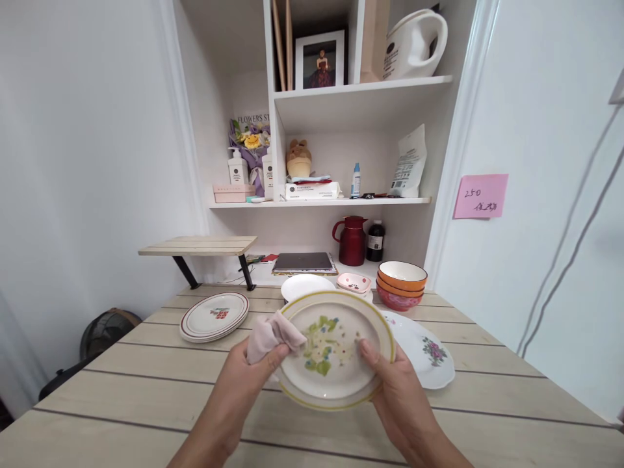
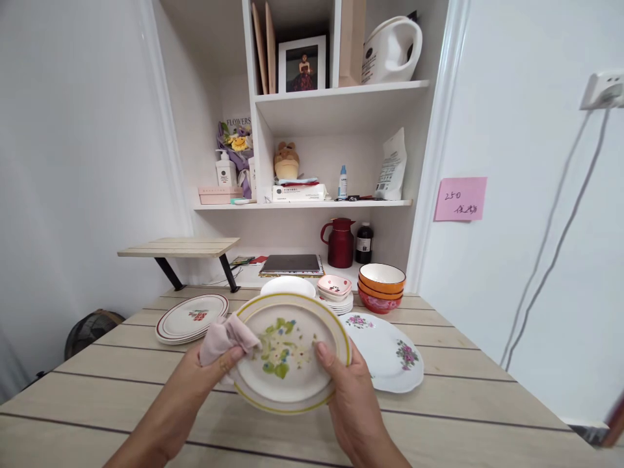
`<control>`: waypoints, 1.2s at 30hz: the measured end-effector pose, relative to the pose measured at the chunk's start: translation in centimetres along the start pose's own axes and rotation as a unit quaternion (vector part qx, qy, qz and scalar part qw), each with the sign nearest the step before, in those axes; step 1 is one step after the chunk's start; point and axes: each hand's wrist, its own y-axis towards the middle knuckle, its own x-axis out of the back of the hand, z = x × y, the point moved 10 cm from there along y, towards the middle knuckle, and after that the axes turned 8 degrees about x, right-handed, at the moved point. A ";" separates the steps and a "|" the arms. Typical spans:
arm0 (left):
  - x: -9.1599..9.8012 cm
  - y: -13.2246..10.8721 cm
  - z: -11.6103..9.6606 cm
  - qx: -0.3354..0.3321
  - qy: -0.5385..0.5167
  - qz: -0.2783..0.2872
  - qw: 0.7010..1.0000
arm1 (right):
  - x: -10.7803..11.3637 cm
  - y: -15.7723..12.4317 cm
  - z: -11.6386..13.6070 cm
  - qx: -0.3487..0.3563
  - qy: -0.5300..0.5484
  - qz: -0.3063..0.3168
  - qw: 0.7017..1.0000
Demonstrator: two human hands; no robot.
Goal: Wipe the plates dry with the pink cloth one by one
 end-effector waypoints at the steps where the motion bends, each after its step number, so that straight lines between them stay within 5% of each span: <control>1: -0.4 0.0 0.6 0.006 -0.027 0.006 1.000 | 0.4 0.2 0.1 0.008 0.018 -0.027 0.999; 7: -1.5 -0.4 4.3 0.039 -0.237 -0.012 0.971 | 0.9 0.2 -1.4 -0.048 0.050 -0.044 0.997; 15: 3.0 0.2 4.2 0.007 -0.113 -0.033 0.993 | -0.8 -0.4 -3.8 -0.128 -0.020 0.057 0.990; 21: 2.2 -0.3 4.2 0.024 -0.160 0.051 0.986 | -2.0 -1.1 -6.0 -0.119 -0.023 0.060 0.991; 25: 2.5 0.2 4.7 0.022 -0.189 0.038 0.981 | -3.1 -1.6 -6.0 -0.134 -0.042 0.091 0.986; 30: 3.8 -0.1 1.9 -0.054 -0.002 -0.028 0.998 | -4.5 0.9 -1.1 -0.065 -0.227 0.151 0.960; 32: 2.9 -1.0 -0.5 -0.120 0.105 -0.015 0.987 | -6.0 1.8 1.2 -0.008 -0.309 0.209 0.928; 36: 0.3 -2.4 -3.4 -0.192 0.215 0.046 0.956 | -8.1 0.7 0.7 -0.047 -0.370 0.346 0.861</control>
